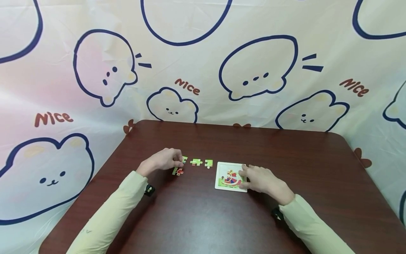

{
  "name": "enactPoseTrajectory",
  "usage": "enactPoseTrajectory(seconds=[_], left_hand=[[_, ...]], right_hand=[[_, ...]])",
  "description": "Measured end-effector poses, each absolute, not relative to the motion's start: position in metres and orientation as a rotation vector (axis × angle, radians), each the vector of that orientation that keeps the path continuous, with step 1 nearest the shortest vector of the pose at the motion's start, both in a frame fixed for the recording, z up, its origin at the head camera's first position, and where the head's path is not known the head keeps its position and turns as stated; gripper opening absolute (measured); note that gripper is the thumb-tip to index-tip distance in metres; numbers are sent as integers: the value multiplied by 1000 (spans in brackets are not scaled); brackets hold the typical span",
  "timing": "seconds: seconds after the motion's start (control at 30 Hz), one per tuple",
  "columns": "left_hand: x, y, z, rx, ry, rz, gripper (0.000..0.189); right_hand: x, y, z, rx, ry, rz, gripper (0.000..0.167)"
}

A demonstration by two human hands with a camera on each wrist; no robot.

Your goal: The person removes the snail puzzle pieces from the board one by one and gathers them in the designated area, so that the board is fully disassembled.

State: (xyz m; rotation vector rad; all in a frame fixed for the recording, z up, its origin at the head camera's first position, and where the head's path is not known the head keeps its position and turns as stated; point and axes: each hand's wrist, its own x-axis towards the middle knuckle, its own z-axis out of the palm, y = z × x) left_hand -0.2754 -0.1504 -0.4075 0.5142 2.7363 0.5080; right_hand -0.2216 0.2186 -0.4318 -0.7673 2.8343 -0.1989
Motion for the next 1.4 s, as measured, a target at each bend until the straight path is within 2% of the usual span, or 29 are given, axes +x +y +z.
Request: enactPoseTrajectory(seconds=[0.43,0.63,1.0,1.4], left_hand=[[-274,-122,-397,615,2714,592,16],[-272,-107,-399,634,2737,602,23],[-265,-59,-406,765,2748,620,25],[-261,-15,-410,844,2695,512,34]], right_hand=[[-222,220,-430,-766,2836,-199,56],[-220,218,-430,-761,2832,-212,57],[-220,218,-430,-751,2826,-211,58],[-224,218,-430,-740,2802,-201,58]])
